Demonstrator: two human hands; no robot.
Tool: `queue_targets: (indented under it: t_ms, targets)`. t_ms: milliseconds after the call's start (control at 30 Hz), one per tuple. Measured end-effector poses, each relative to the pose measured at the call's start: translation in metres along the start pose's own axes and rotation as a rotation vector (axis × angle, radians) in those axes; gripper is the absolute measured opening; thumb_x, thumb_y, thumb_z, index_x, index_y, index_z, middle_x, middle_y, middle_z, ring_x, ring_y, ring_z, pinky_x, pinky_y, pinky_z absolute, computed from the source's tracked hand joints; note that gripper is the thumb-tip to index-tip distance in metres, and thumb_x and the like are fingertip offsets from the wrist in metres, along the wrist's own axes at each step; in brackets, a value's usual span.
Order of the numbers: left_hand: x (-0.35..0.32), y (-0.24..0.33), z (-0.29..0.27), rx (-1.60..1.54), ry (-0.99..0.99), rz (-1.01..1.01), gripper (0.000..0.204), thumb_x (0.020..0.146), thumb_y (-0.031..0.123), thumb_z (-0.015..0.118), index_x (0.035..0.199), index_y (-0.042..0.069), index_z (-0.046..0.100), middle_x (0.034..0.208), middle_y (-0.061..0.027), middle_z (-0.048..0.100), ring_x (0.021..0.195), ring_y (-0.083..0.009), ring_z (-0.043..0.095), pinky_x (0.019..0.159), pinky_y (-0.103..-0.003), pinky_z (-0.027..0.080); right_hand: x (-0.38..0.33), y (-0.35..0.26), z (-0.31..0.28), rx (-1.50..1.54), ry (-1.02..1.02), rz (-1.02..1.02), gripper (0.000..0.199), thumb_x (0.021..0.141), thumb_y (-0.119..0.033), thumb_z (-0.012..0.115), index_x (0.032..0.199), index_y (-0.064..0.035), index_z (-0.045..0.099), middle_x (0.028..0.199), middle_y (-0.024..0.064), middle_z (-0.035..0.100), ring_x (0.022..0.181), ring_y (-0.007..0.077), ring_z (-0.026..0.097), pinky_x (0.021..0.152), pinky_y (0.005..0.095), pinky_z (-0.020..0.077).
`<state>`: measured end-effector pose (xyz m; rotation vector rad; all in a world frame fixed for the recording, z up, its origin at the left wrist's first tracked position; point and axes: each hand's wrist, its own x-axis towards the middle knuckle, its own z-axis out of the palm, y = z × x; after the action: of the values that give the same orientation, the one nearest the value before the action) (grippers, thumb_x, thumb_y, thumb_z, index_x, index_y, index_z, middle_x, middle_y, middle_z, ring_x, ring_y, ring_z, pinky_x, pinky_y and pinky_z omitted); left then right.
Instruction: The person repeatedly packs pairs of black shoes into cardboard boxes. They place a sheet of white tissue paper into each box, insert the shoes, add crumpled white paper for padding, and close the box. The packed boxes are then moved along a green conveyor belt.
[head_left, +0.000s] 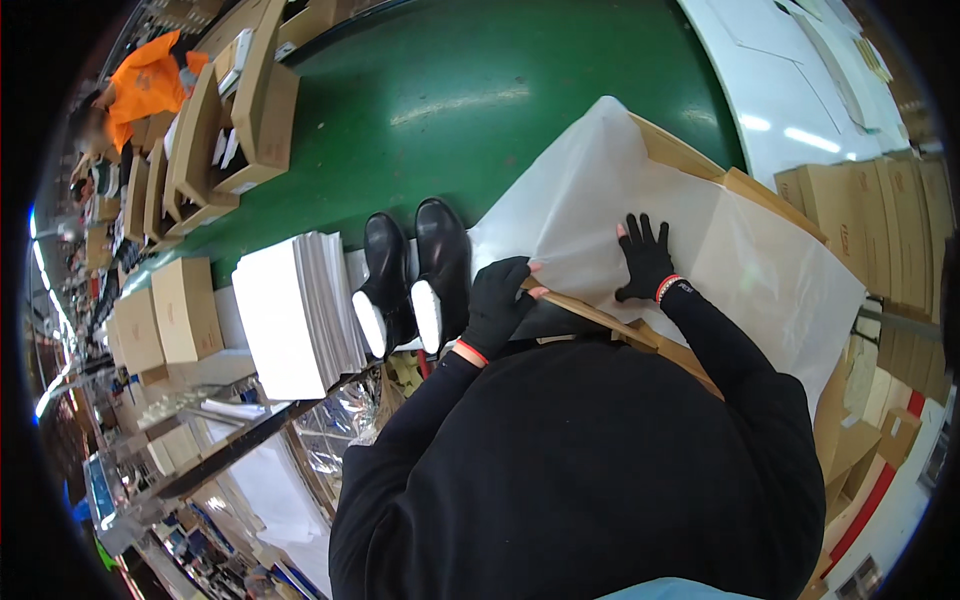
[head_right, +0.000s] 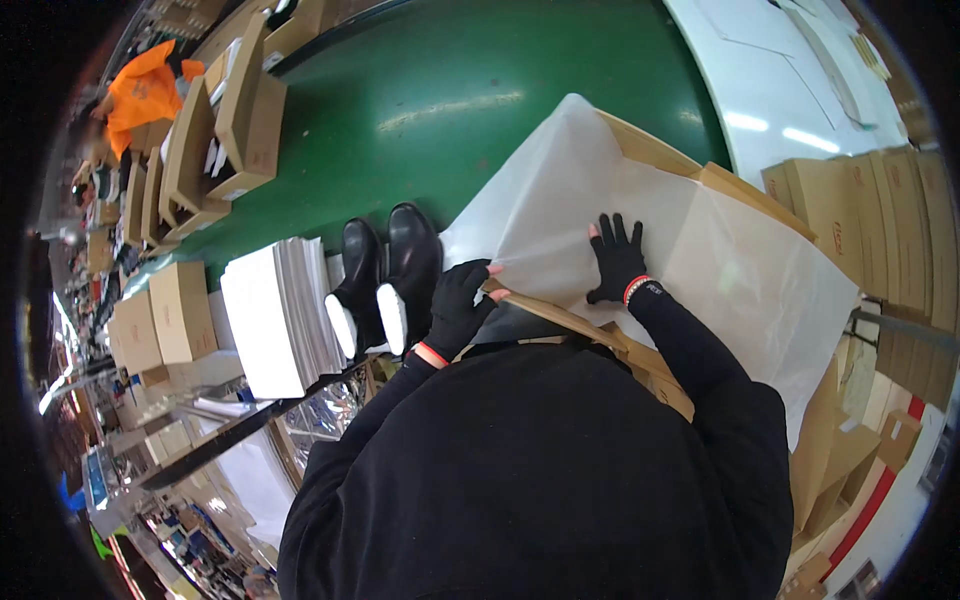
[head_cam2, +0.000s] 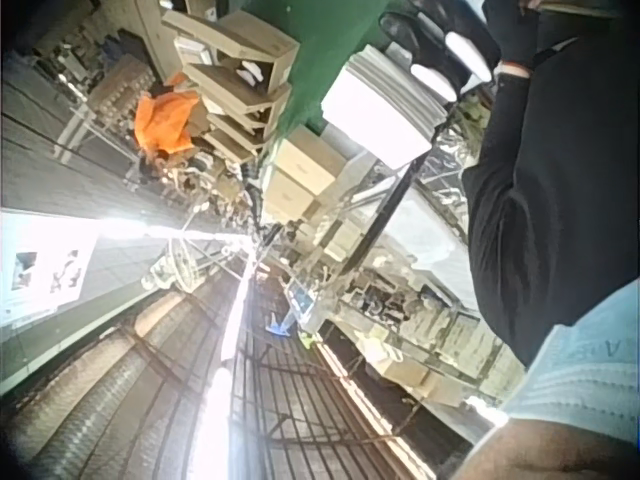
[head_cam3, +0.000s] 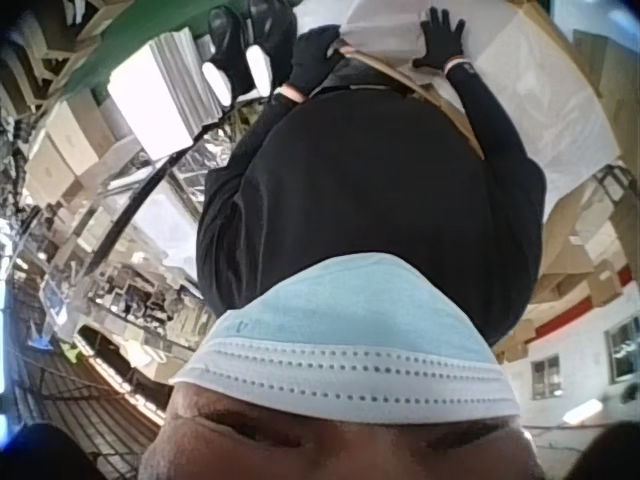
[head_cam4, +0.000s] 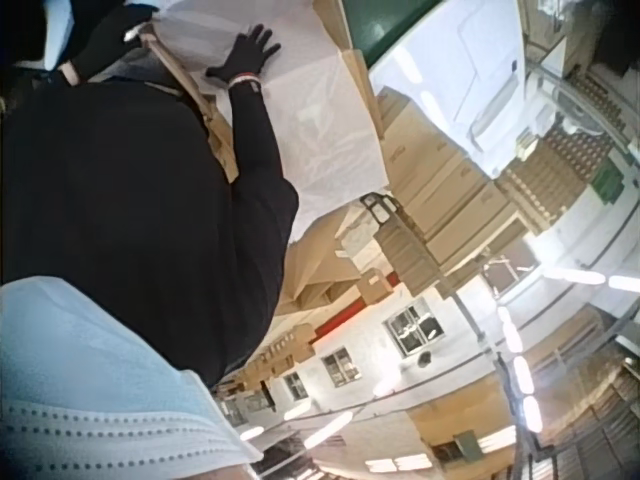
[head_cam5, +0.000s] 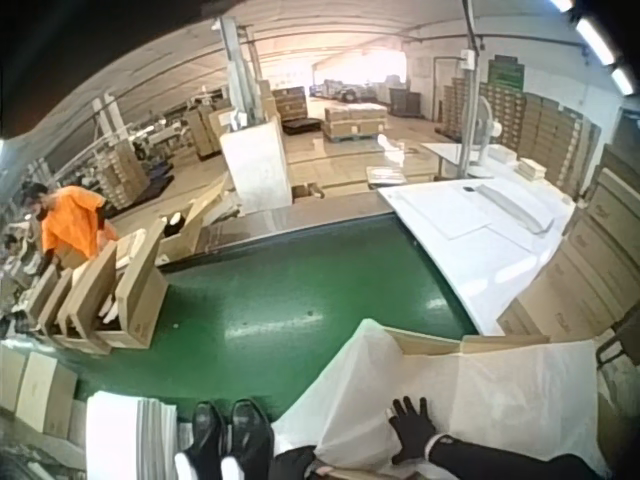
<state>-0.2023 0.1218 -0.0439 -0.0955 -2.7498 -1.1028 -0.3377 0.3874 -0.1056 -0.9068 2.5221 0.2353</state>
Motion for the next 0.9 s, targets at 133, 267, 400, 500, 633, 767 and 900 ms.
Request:
queue_targets:
  t_ms: [133,267,400,500,633,767,900]
  targets:
    - [-0.010,-0.001,-0.056,-0.052,0.098,-0.143,0.050,0.078,0.016,0.074,0.122,0.006,0.054,0.103,-0.0090,0.062,0.095,-0.0250,0.059,0.081,-0.034,0.045,0.002,-0.019,0.004,-0.080,-0.144,0.083,0.146,0.036,-0.063,0.084,0.149,-0.0039,0.013,0.155,0.0215,0.010,0.142,0.0406,0.011,0.109,0.0661,0.0079]
    - [-0.053,-0.019,-0.167,0.047,0.174,-0.556,0.072,0.068,0.014,0.080,0.131,0.004,0.047,0.111,-0.0134,0.060,0.094,-0.0269,0.062,0.081,-0.035,0.050,0.003,-0.023,0.012,-0.085,-0.111,0.136,0.147,0.037,-0.066,0.083,0.149,-0.0042,0.011,0.155,0.0210,0.008,0.143,0.0408,0.009,0.108,0.0665,0.0097]
    - [-0.138,-0.057,-0.209,0.491,-0.313,-0.722,0.102,0.055,0.018,0.085,0.141,0.005,0.032,0.116,-0.0171,0.057,0.094,-0.0353,0.063,0.077,-0.041,0.052,0.000,-0.033,-0.006,-0.041,-0.175,0.136,0.149,0.037,-0.058,0.087,0.149,-0.0027,0.007,0.154,0.0226,0.009,0.142,0.0419,0.009,0.108,0.0670,0.0109]
    - [-0.172,-0.095,-0.140,0.186,0.136,-0.573,0.090,0.064,0.028,0.084,0.138,0.004,0.039,0.116,-0.0196,0.060,0.100,-0.0363,0.063,0.079,-0.039,0.051,-0.003,-0.041,-0.002,-0.032,-0.107,0.136,0.146,0.040,-0.056,0.087,0.149,-0.0024,0.006,0.153,0.0234,0.011,0.142,0.0420,0.009,0.107,0.0673,0.0134]
    - [-0.149,-0.097,-0.108,0.099,0.541,-0.806,0.048,0.078,0.037,0.076,0.107,0.001,0.062,0.091,-0.0166,0.068,0.084,-0.0257,0.067,0.072,-0.036,0.050,-0.003,-0.038,0.006,-0.086,-0.175,0.091,0.136,0.047,-0.054,0.086,0.149,-0.0033,0.012,0.152,0.0233,0.014,0.141,0.0414,0.013,0.105,0.0673,0.0199]
    - [-0.107,-0.079,-0.211,-0.182,0.809,-0.712,0.037,0.087,0.036,0.067,0.087,-0.001,0.068,0.076,-0.0087,0.067,0.070,-0.0154,0.064,0.065,-0.029,0.048,0.010,-0.011,-0.015,0.324,-0.062,-0.069,0.111,0.061,-0.050,0.082,0.145,-0.0021,0.027,0.147,0.0203,0.032,0.138,0.0339,0.029,0.107,0.0529,0.0290]
    - [-0.051,0.009,-0.277,-0.630,0.569,-0.471,0.038,0.092,0.032,0.053,0.097,-0.004,0.067,0.087,-0.0105,0.068,0.077,-0.0175,0.065,0.073,-0.029,0.050,-0.008,-0.046,-0.118,1.117,0.217,-0.251,0.082,0.076,-0.041,0.076,0.137,0.0008,0.042,0.137,0.0153,0.049,0.131,0.0257,0.042,0.107,0.0366,0.0335]
